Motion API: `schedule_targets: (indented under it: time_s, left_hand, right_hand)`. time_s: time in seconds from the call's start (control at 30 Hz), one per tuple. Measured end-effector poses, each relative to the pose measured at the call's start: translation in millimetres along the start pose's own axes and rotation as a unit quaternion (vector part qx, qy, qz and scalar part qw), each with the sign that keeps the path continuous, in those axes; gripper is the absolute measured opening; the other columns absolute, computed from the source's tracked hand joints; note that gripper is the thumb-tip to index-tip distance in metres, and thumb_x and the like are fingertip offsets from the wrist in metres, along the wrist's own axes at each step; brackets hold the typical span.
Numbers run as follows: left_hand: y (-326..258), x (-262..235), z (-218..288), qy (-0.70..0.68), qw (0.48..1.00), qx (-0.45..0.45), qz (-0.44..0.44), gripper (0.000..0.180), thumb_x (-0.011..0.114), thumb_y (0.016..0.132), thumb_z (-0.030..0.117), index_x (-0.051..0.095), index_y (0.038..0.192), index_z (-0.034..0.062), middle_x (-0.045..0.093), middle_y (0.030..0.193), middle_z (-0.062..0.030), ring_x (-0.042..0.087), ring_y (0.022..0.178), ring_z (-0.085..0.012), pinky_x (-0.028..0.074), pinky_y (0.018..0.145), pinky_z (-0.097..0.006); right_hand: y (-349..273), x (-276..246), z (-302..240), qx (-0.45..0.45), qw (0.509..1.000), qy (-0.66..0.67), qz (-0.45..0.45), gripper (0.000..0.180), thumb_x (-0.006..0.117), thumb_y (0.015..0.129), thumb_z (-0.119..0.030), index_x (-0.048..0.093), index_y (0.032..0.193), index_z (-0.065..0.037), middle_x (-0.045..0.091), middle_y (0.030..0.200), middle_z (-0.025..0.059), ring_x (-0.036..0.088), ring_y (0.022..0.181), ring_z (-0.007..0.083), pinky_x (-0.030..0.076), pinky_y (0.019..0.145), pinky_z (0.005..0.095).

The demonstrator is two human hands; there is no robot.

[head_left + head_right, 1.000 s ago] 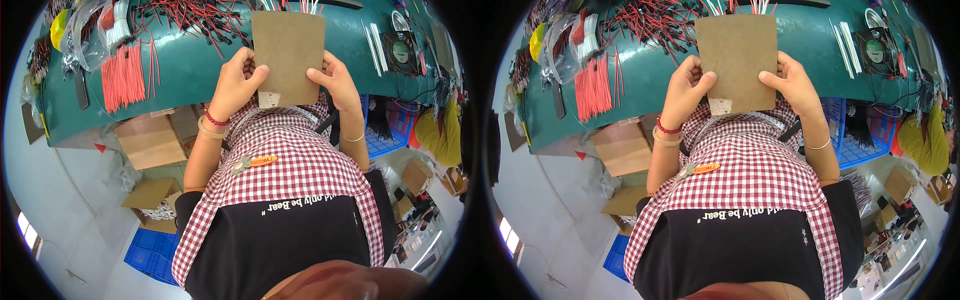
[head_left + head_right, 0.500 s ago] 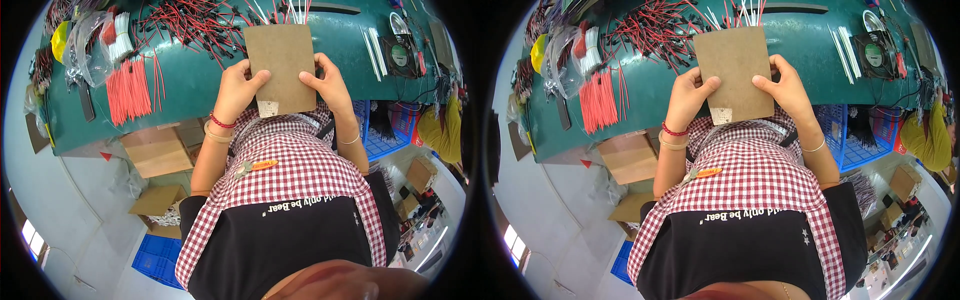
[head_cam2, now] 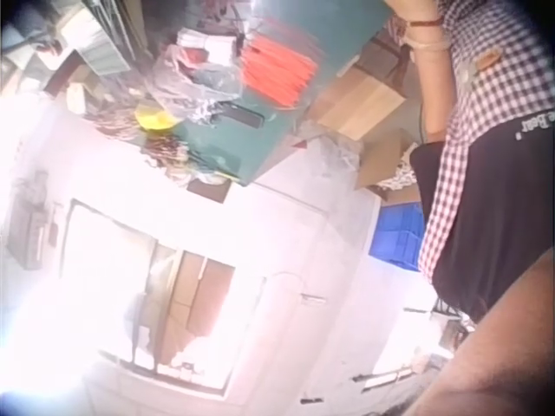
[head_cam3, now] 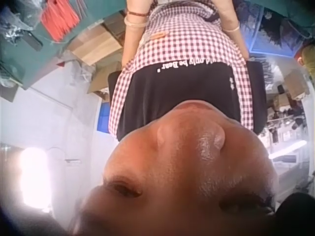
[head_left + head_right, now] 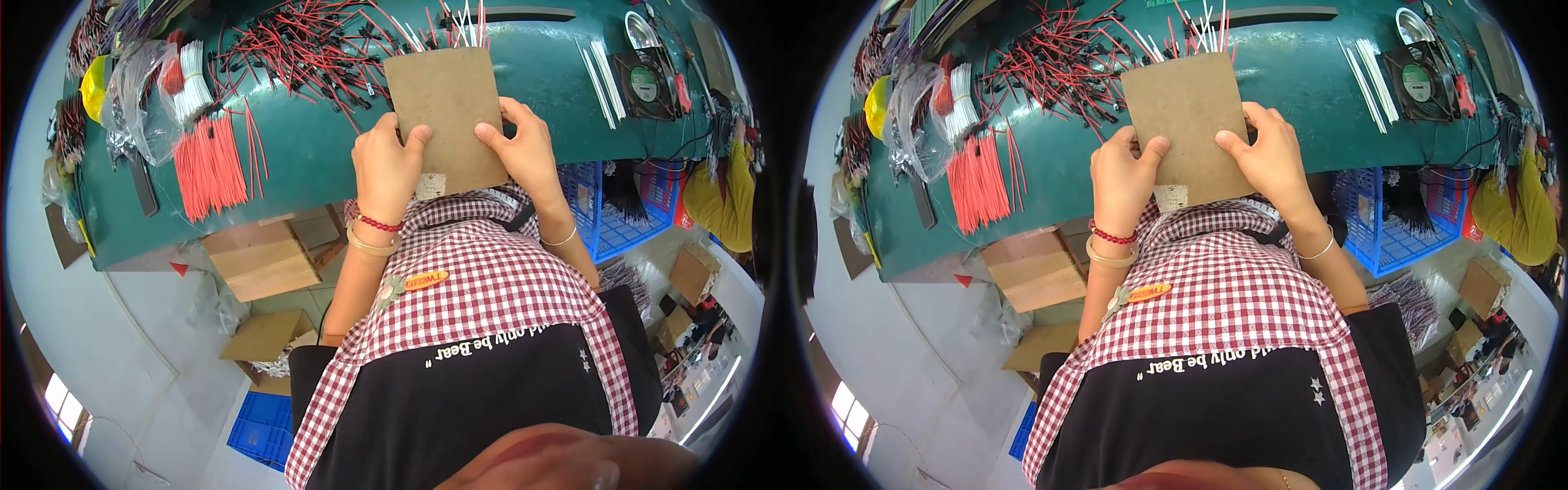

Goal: The person inserts wires into a circuit board, places a cardboard backing behind the board, and solders the wire connections using a soldering iron.

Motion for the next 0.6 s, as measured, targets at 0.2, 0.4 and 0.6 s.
schedule_targets:
  time_s: [0.2, 0.4, 0.6]
  left_hand:
    - [1, 6, -7, -0.007, 0.999, -0.025, -0.025, 0.025, 0.071, 0.082, 0.017, 0.058, 0.086, -0.0038, 0.063, 0.071, -0.0223, 0.063, 0.067, -0.0398, 0.049, 0.061, -0.044]
    - [-2, 15, -21, -0.141, 0.989, -0.041, 0.026, 0.029, 0.070, 0.083, 0.012, 0.056, 0.103, -0.0040, 0.068, 0.082, -0.0202, 0.066, 0.071, -0.0348, 0.050, 0.064, -0.042]
    - [-4, 5, -1, 0.015, 0.999, 0.018, 0.029, 0.033, 0.069, 0.083, 0.011, 0.055, 0.109, -0.0049, 0.066, 0.082, -0.0239, 0.066, 0.076, -0.0408, 0.051, 0.066, -0.046]
  right_hand:
    - [1, 9, 6, 0.056, 0.993, 0.099, -0.031, 0.035, 0.072, 0.080, -0.014, 0.061, 0.109, 0.001, 0.067, 0.096, 0.0167, 0.065, 0.089, 0.0266, 0.051, 0.079, 0.0365]
    - [4, 19, 13, 0.072, 0.981, 0.170, -0.052, 0.033, 0.070, 0.082, -0.012, 0.057, 0.108, 0.004, 0.067, 0.095, 0.0145, 0.066, 0.085, 0.0204, 0.051, 0.077, 0.0336]
    - [5, 23, 16, 0.070, 0.976, 0.198, -0.049, 0.034, 0.068, 0.082, -0.011, 0.055, 0.109, 0.004, 0.065, 0.091, 0.0121, 0.064, 0.083, 0.0180, 0.051, 0.076, 0.0335]
Point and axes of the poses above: each hand's wrist, its own y-axis towards the middle knuckle, its own x-axis out of the palm, z = x × y, the point moved 5 cm from there along y, towards the middle knuckle
